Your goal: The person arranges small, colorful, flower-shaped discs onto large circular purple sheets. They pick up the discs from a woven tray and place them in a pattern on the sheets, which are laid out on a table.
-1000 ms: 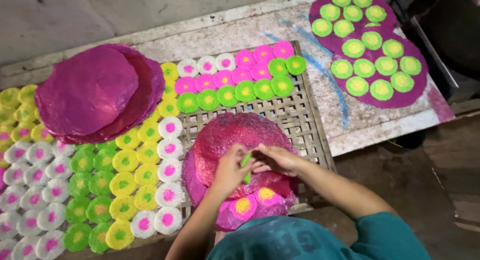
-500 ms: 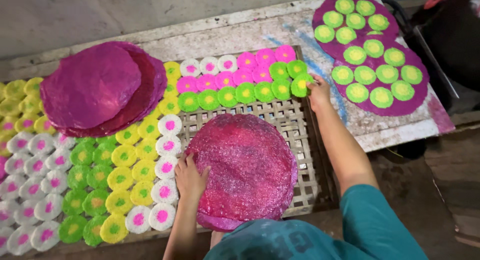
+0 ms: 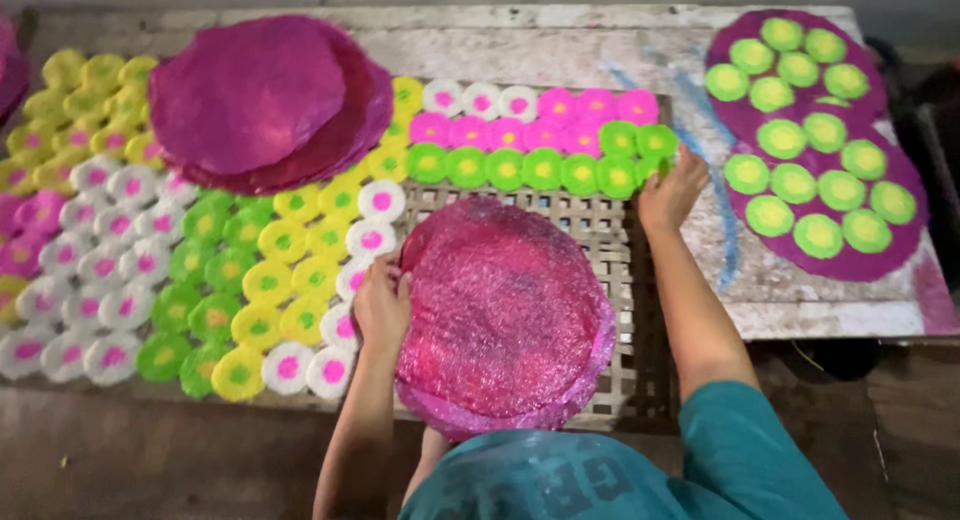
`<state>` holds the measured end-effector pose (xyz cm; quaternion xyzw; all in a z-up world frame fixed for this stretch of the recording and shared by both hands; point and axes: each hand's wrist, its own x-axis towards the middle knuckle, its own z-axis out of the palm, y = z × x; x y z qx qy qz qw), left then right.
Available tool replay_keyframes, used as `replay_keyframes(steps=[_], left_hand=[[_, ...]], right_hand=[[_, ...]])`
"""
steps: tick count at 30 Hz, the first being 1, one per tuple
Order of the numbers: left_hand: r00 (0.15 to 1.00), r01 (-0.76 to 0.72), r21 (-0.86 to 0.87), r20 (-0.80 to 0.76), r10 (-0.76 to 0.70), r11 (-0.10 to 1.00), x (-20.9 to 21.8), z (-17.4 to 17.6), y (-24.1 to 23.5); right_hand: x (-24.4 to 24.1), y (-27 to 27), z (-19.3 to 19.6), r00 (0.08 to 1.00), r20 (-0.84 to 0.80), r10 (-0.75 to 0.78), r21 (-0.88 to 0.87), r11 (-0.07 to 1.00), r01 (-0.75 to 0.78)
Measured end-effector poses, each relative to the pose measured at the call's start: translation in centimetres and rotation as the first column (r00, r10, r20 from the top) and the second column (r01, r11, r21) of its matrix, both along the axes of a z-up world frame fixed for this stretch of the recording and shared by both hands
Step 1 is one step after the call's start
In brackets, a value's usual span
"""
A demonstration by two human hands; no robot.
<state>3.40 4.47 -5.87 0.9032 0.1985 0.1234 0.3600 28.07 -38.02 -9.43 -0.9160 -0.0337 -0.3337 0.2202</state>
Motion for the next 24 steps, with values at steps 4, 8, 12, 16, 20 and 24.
replay_keyframes(steps=[4,8,12,16,20,24], left_hand=[[0.961,-0.056,-0.061,0.267,0.071,0.997,-1.1,-1.1,7.2],[0.927,-0.269,-0.160,0.224,0.301,0.950,-4.3,1.2,21.0],[0.871,-0.479,0.112,0.183,0.455,0.871,-7.0,4.1,32.3],[0.824,-0.566,0.249,0.208,0.527,0.786,-6.7,4.2,34.6],[0.904,0.009,-0.004,0.427,-0.007,1.000,-4.2,2.0,27.0],[0.837,0.547,-0.093,0.079,-0.541,0.832,-0.7,-1.8,13.4]], right_hand=[[-6.4,2.8,0.8,0.969,-0.081,0.233,0.139,0.965,-0.221],[-12.9,5.9,0.6,0.832,-0.345,0.434,0.313,0.889,-0.334],[-17.7,8.4,0.6,0.872,-0.427,0.241,0.054,0.969,-0.241],[-21.8,9.1,-0.9,0.878,-0.473,0.079,0.028,0.997,-0.075],[-23.6,7.7,-2.7,0.918,-0.364,-0.158,-0.072,0.987,0.141],[-27.2,6.4,-4.8,0.862,-0.428,-0.272,-0.143,0.962,0.232]])
